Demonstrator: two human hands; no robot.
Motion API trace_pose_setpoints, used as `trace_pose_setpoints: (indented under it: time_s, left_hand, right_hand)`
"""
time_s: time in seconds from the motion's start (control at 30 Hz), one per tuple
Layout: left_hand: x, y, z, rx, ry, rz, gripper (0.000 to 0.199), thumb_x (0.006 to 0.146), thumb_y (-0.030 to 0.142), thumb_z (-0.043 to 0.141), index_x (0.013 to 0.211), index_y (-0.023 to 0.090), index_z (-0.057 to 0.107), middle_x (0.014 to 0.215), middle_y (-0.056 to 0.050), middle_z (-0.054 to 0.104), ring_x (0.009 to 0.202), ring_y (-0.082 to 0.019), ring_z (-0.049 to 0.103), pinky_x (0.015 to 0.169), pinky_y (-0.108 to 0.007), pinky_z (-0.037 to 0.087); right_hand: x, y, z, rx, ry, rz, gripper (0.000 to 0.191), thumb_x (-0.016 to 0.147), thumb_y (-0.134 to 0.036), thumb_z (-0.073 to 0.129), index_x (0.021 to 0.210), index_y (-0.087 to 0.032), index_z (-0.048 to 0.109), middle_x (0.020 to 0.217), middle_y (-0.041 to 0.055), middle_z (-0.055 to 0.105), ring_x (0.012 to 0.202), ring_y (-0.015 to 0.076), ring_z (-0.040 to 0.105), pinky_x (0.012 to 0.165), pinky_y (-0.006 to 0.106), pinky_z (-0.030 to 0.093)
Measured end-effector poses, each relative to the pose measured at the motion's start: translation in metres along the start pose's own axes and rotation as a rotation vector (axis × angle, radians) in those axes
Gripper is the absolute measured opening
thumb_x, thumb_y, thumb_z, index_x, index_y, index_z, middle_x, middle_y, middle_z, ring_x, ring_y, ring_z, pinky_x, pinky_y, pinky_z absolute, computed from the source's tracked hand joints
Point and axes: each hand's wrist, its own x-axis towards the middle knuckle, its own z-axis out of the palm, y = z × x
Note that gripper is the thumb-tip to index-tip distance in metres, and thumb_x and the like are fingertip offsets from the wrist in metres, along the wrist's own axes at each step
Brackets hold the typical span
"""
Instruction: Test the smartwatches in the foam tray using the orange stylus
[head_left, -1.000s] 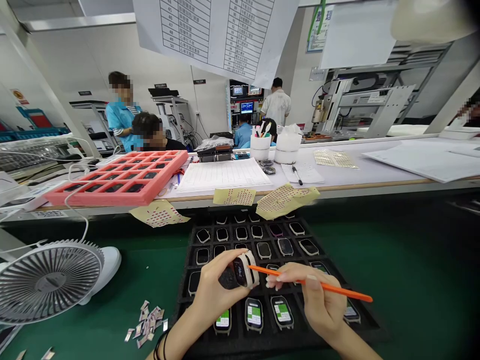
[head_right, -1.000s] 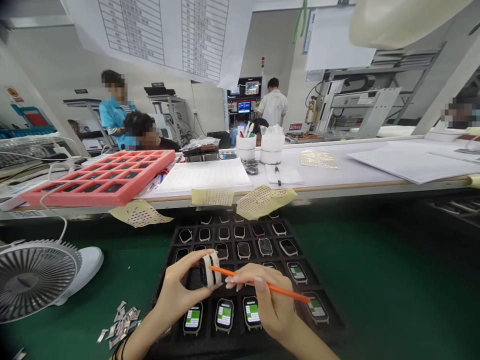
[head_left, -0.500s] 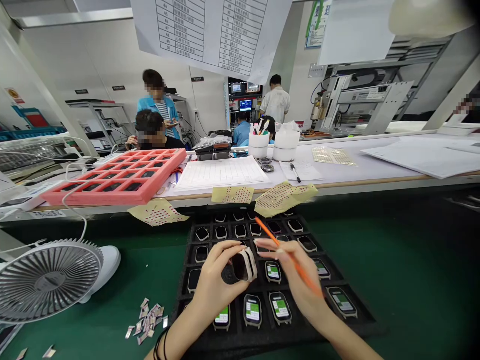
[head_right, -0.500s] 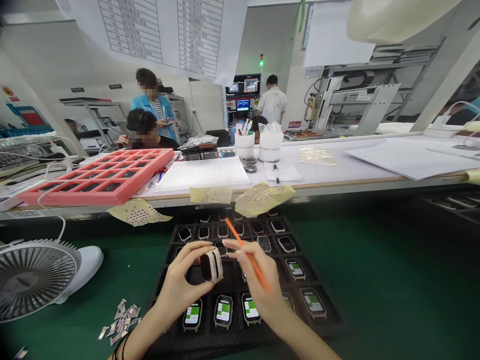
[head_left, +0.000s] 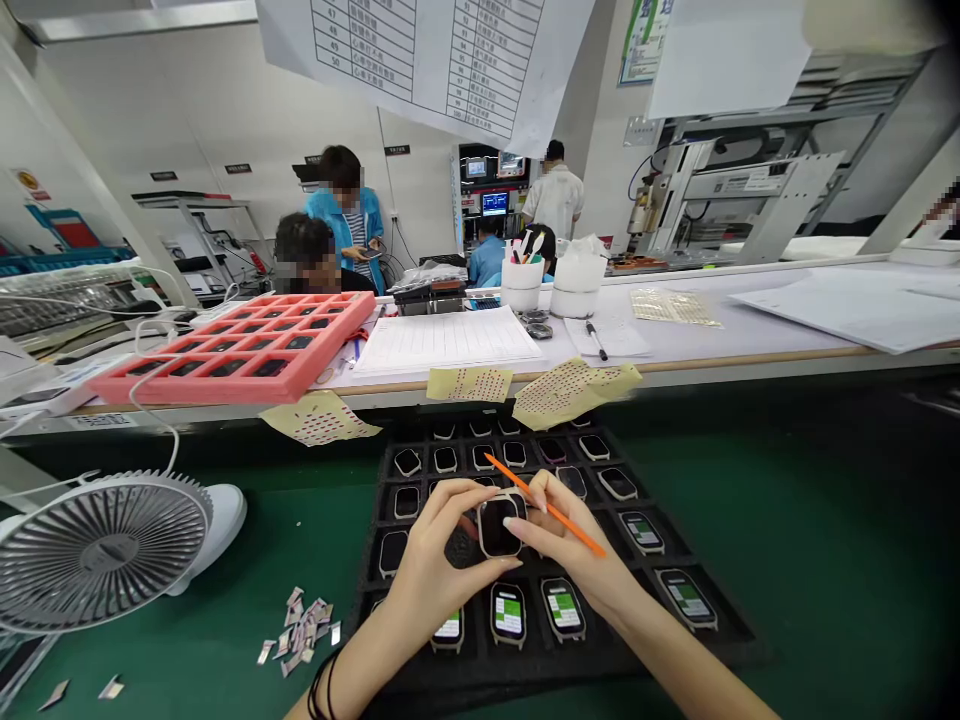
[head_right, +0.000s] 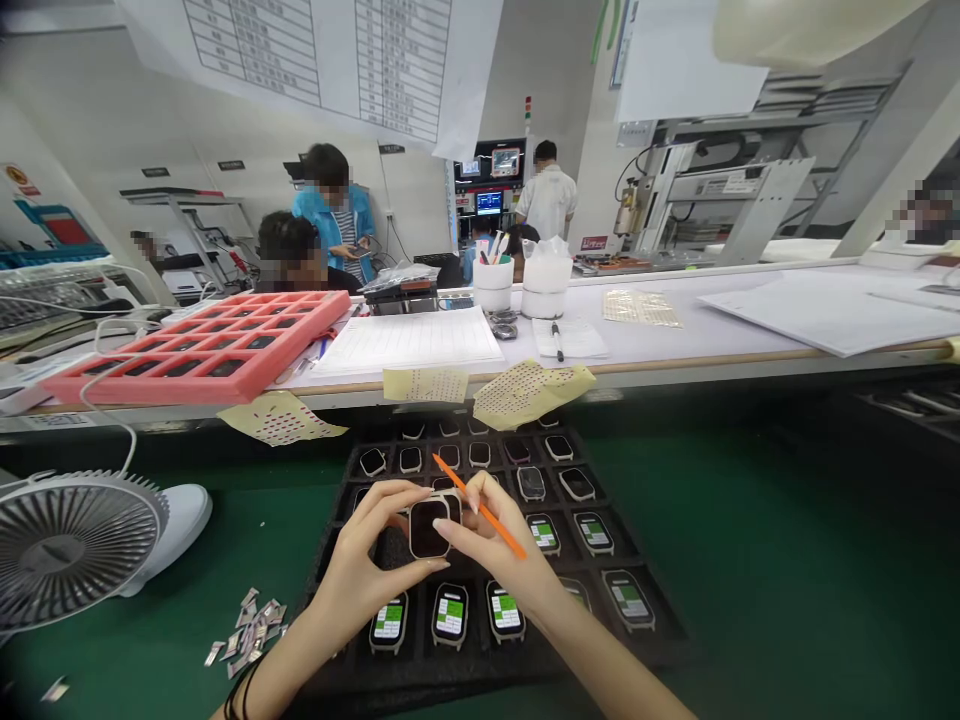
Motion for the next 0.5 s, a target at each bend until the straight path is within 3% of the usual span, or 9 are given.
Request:
trace_pose_setpoints:
  time_s: [0.17, 0.33, 0.5]
  left_hand:
    - [-0.0003, 0.0019, -0.0007, 0.023, 0.009, -0.011, 0.043, 0.076, 0.028, 0.072, 0.117, 0.026, 0.056, 0.110, -0.008, 0.056, 0.093, -0.021, 0.060, 0.066, -0.028, 0.057]
    - [0.0001, 0.0035, -0.0006, 0.028, 0.027, -0.032, 0.042, 0.073, 0.025, 0.075, 0.112, 0.024, 0.059, 0.101, -0.006, 0.058, 0.079, -0.017, 0.059, 0.063, -0.028, 0.055]
    - [0.0014, 0.0002, -0.0048, -0.061, 0.054, -0.167, 0.042, 0.074, 0.026, 0.073, 0.112, 0.023, 0.056, 0.095, -0.005, 0.065, 0.070, -0.015, 0.060, 0.061, -0.027, 0.055]
  right_hand:
    - [0.0004, -0.0006, 0.0008, 0.047, -0.013, 0.016, 0.042, 0.075, -0.033, 0.075, 0.072, -0.023, 0.035, 0.065, -0.0081, 0.034, 0.058, 0.0099, 0.034, 0.056, 0.020, 0.035]
    - [0.0000, 0.0006, -0.0024, 0.052, 0.010, 0.040, 0.037, 0.081, -0.043, 0.066, 0.073, -0.023, 0.037, 0.070, -0.0055, 0.039, 0.065, 0.0129, 0.043, 0.061, 0.024, 0.043]
    - [-0.0006, -0.0011, -0.0055, -0.026, 0.042, 0.024, 0.038, 0.078, -0.040, 0.070, 0.073, -0.024, 0.036, 0.067, -0.0071, 0.036, 0.059, 0.0110, 0.040, 0.065, 0.026, 0.048]
